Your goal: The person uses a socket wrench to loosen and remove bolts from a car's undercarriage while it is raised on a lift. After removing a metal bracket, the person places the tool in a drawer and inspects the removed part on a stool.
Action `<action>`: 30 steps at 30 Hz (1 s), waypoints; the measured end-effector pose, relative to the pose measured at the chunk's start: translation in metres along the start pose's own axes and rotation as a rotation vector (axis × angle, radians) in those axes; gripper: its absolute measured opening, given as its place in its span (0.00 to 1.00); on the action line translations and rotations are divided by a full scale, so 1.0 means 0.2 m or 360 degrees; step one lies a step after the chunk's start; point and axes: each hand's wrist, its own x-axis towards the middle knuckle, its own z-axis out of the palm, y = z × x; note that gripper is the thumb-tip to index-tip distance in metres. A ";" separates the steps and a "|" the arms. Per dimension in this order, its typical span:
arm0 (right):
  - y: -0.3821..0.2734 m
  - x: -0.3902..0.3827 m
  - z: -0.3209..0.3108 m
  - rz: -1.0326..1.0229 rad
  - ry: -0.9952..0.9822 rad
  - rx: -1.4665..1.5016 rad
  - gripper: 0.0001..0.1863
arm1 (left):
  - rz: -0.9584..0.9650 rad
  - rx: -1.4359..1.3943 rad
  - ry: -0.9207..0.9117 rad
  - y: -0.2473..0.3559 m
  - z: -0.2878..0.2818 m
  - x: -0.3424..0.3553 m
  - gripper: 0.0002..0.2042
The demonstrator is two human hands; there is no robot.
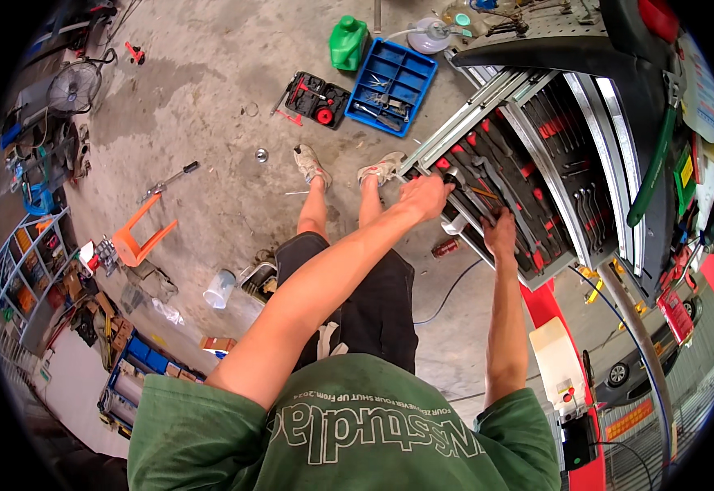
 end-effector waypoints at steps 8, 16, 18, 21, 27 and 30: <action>-0.03 0.00 -0.01 -0.0009 0.0053 -0.0071 0.21 | -0.0006 0.0023 -0.0009 0.00 0.00 0.01 0.22; -0.03 0.00 -0.02 0.0067 -0.0025 -0.0059 0.22 | 0.0049 0.0024 -0.0012 -0.02 0.01 0.03 0.23; -0.03 0.00 -0.02 0.0070 -0.0026 -0.0066 0.23 | 0.0069 0.0004 -0.0016 -0.02 0.01 0.02 0.24; -0.04 0.00 -0.02 0.0097 -0.0029 -0.0075 0.23 | 0.0045 -0.0016 -0.0032 -0.02 0.00 0.02 0.24; -0.01 0.01 -0.01 0.0030 -0.0044 -0.0042 0.23 | 0.0035 -0.0010 -0.0014 -0.01 -0.01 0.01 0.24; -0.02 0.01 0.01 0.0068 -0.0042 -0.0018 0.24 | 0.0034 -0.0015 -0.0041 -0.01 -0.01 0.01 0.24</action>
